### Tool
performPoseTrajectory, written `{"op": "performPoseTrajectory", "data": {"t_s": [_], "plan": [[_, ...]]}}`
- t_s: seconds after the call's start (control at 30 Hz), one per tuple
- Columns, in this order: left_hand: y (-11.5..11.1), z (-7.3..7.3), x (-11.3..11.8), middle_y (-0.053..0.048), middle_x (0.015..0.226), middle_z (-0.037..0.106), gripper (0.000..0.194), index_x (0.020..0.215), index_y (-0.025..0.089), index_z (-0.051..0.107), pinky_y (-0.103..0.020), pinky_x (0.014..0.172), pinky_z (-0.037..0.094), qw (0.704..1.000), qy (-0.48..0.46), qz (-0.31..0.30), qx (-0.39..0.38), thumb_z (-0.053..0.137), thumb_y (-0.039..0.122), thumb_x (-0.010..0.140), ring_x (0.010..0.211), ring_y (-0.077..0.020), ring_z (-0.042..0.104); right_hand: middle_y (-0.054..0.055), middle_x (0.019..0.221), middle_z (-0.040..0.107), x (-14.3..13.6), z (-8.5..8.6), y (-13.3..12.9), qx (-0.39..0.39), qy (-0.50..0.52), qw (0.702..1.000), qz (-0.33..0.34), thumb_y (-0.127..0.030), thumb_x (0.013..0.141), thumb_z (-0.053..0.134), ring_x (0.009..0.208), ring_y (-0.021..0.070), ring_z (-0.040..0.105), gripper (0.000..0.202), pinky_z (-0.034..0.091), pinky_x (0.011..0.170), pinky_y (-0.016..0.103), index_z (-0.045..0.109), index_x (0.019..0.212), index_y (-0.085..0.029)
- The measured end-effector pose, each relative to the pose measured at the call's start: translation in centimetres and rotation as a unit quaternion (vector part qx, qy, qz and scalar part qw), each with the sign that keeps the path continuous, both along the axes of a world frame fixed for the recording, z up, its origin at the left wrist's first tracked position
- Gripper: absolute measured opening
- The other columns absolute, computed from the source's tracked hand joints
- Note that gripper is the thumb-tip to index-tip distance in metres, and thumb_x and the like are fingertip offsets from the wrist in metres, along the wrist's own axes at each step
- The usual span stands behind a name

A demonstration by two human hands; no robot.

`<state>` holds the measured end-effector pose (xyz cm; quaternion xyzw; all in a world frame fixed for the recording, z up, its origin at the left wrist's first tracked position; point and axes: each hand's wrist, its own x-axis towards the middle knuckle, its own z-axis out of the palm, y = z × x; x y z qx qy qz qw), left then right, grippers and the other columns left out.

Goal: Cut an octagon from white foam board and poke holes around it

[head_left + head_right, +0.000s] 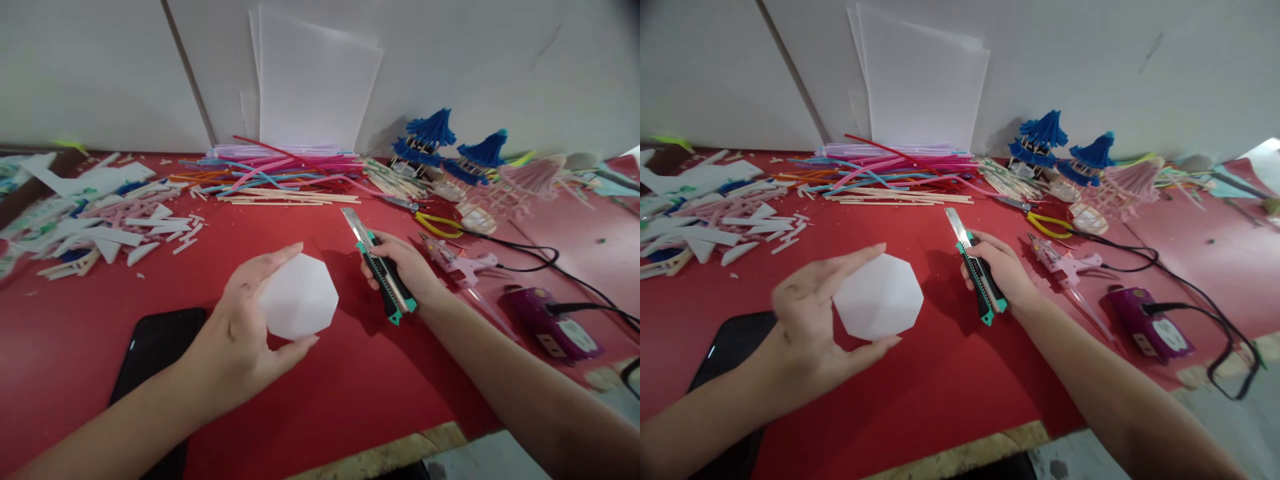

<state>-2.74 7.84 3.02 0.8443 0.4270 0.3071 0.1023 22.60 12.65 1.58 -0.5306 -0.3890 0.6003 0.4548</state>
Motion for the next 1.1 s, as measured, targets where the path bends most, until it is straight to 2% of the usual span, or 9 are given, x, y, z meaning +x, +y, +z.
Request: {"op": "performPoseTrajectory", "data": {"t_s": [0.07, 0.17, 0.27, 0.43, 0.67, 0.77, 0.87, 1.0, 1.1], "plan": [[0.3, 0.9, 0.4, -0.010, 0.144, 0.045, 0.084, 0.143, 0.031, 0.029, -0.055, 0.107, 0.044, 0.998, -0.065, -0.002, 0.011, 0.075, 0.041, 0.073, 0.126, -0.0337, 0.051, -0.002, 0.049, 0.060, -0.1, 0.0, -0.1, 0.002, 0.005, 1.000, 0.006, -0.029, 0.069, 0.059, 0.040, 0.0150, 0.053, 0.031, 0.041, 0.038, 0.024, 0.056, 0.098, -0.018], [0.2, 2.0, 0.9, -0.009, 0.137, 0.046, 0.082, 0.135, 0.035, 0.036, -0.055, 0.097, 0.052, 0.986, -0.162, 0.028, -0.032, 0.079, 0.044, 0.066, 0.119, -0.0331, 0.056, -0.001, 0.050, 0.060, -0.3, 0.0, -0.3, 0.001, 0.002, 1.000, 0.008, -0.028, 0.070, 0.061, 0.040, 0.0142, 0.053, 0.027, 0.043, 0.038, 0.024, 0.055, 0.095, -0.018], [0.2, 2.5, 1.0, -0.010, 0.132, 0.048, 0.080, 0.131, 0.034, 0.041, -0.056, 0.091, 0.055, 0.984, -0.161, 0.047, -0.053, 0.080, 0.045, 0.062, 0.111, -0.0337, 0.060, -0.001, 0.050, 0.060, -0.3, 0.0, -0.3, -0.003, -0.001, 1.000, 0.009, -0.029, 0.070, 0.062, 0.040, 0.0139, 0.053, 0.025, 0.043, 0.039, 0.024, 0.055, 0.091, -0.019], [1.0, 1.4, 0.2, -0.013, 0.138, 0.047, 0.078, 0.136, 0.033, 0.037, -0.060, 0.104, 0.047, 0.993, -0.088, -0.036, -0.069, 0.076, 0.035, 0.069, 0.122, -0.0365, 0.055, -0.002, 0.048, 0.059, -0.4, 0.0, -0.4, -0.003, 0.001, 1.000, 0.001, -0.029, 0.068, 0.062, 0.040, 0.0144, 0.052, 0.025, 0.042, 0.037, 0.024, 0.054, 0.090, -0.019], [1.8, 0.3, -0.9, -0.009, 0.155, 0.029, 0.097, 0.143, 0.044, 0.020, -0.065, 0.107, 0.039, 0.985, -0.132, -0.070, -0.086, 0.080, 0.037, 0.068, 0.133, -0.0432, 0.043, -0.003, 0.053, 0.058, -0.5, 0.2, -0.3, -0.003, 0.026, 1.000, 0.010, -0.032, 0.069, 0.066, 0.040, 0.0126, 0.052, 0.024, 0.040, 0.035, 0.023, 0.056, 0.087, -0.019], [2.2, 0.4, -1.2, -0.008, 0.157, 0.027, 0.100, 0.145, 0.046, 0.016, -0.062, 0.108, 0.040, 0.985, -0.127, -0.090, -0.070, 0.081, 0.035, 0.069, 0.130, -0.0416, 0.047, -0.004, 0.061, 0.056, -0.9, 0.3, -0.8, -0.003, 0.077, 0.995, 0.055, -0.040, 0.067, 0.073, 0.040, 0.0088, 0.048, 0.034, 0.035, 0.031, 0.021, 0.058, 0.089, -0.018], [2.5, 0.1, -1.4, -0.006, 0.158, 0.025, 0.104, 0.145, 0.051, 0.006, -0.058, 0.108, 0.041, 0.979, -0.133, -0.147, -0.054, 0.079, 0.031, 0.074, 0.133, -0.0356, 0.046, -0.006, 0.060, 0.055, -1.7, 0.4, -1.9, 0.003, 0.115, 0.987, 0.110, -0.043, 0.066, 0.078, 0.038, 0.0069, 0.045, 0.040, 0.031, 0.030, 0.019, 0.055, 0.089, -0.019], [2.7, -0.6, -1.3, -0.011, 0.158, 0.027, 0.097, 0.147, 0.043, 0.011, -0.056, 0.107, 0.043, 0.976, -0.112, -0.167, -0.087, 0.076, 0.023, 0.077, 0.136, -0.0329, 0.043, -0.010, 0.049, 0.052, -2.8, 0.3, -3.1, 0.024, 0.070, 0.990, 0.119, -0.032, 0.069, 0.078, 0.035, 0.0064, 0.043, 0.038, 0.033, 0.034, 0.017, 0.051, 0.093, -0.022], [2.5, -0.8, -1.0, -0.015, 0.157, 0.027, 0.093, 0.145, 0.035, 0.017, -0.057, 0.112, 0.036, 0.975, -0.152, -0.135, -0.085, 0.077, 0.022, 0.075, 0.142, -0.0333, 0.033, -0.011, 0.049, 0.051, -3.2, 0.1, -3.3, 0.044, 0.038, 0.996, 0.072, -0.026, 0.069, 0.075, 0.037, 0.0065, 0.043, 0.035, 0.034, 0.035, 0.018, 0.050, 0.094, -0.022]]}}
